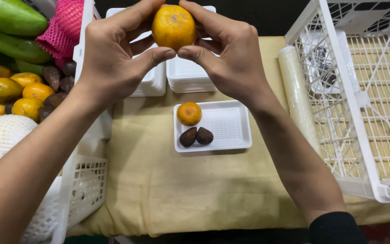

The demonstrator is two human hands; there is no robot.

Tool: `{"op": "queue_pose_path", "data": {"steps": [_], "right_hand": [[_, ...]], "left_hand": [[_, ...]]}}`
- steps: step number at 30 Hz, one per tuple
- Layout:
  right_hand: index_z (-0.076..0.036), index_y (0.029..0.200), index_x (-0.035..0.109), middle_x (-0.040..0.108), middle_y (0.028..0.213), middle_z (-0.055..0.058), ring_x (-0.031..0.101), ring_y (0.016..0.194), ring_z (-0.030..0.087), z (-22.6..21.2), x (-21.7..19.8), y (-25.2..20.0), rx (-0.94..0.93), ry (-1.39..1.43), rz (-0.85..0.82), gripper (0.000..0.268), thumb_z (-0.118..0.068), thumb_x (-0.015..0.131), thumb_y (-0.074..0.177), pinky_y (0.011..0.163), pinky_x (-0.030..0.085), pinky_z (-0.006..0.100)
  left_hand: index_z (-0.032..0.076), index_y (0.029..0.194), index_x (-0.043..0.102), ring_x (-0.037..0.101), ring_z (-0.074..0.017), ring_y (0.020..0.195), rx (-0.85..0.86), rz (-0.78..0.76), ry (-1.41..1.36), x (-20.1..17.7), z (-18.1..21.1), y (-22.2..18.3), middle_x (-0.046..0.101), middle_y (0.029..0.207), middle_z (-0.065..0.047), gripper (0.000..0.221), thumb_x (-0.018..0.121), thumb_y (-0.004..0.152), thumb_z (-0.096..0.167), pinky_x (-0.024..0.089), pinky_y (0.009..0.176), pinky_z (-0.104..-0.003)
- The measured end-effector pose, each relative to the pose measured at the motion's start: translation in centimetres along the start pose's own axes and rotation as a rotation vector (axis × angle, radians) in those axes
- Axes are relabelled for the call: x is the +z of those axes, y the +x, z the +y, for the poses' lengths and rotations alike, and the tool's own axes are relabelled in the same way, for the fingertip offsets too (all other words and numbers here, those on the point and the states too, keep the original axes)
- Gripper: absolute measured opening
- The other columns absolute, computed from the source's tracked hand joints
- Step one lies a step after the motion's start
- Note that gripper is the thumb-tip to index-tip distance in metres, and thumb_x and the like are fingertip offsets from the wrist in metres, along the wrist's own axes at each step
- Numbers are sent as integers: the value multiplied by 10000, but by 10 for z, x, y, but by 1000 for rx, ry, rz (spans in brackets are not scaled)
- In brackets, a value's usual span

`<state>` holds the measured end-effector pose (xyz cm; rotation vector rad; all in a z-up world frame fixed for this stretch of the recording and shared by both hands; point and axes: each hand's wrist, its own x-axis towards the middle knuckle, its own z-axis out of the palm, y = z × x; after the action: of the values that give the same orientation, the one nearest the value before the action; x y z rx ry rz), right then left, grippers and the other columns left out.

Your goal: Selecting various fruits from a crate, arranging them on a tray, and wrapping the tray with plastic film

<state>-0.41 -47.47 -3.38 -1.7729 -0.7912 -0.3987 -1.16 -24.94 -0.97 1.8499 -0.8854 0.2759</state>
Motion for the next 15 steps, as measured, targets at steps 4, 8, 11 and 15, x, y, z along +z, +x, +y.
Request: {"op": "queue_pose_path", "data": {"steps": [4, 8, 11, 15], "right_hand": [[-16, 1429, 554, 699, 1216, 117, 598, 1083, 103, 8, -9, -10, 12, -12, 7, 558, -63, 846, 956, 1008, 616, 274], [-15, 1428, 540, 672, 1336, 164, 634, 1216, 172, 9, -14, -18, 27, 18, 4, 557, -24, 828, 951, 1083, 605, 321], [-10, 1420, 550, 687, 1303, 154, 622, 1201, 153, 11, -16, -26, 54, -10, 19, 567, -12, 835, 930, 1086, 597, 322], [-11, 1412, 561, 695, 1284, 159, 629, 1170, 159, 15, -18, -34, 69, -28, 26, 548, -25, 818, 928, 1065, 603, 322]], "left_hand": [[-93, 1457, 463, 579, -346, 1360, 7, -4, 8, 14, -6, 2, 548, 1448, -265, 592, 800, 975, -22, 545, 1175, -417], [-80, 1455, 459, 578, -331, 1361, -6, 22, -80, 30, -11, -1, 544, 1452, -244, 584, 787, 973, -39, 535, 1196, -414], [-57, 1445, 484, 598, -313, 1345, -18, 47, -48, 40, -12, -2, 575, 1443, -236, 582, 802, 958, -29, 554, 1174, -404], [-42, 1440, 499, 604, -303, 1343, -36, 39, -29, 48, -17, -4, 591, 1438, -224, 597, 819, 936, -30, 554, 1168, -397]]}}
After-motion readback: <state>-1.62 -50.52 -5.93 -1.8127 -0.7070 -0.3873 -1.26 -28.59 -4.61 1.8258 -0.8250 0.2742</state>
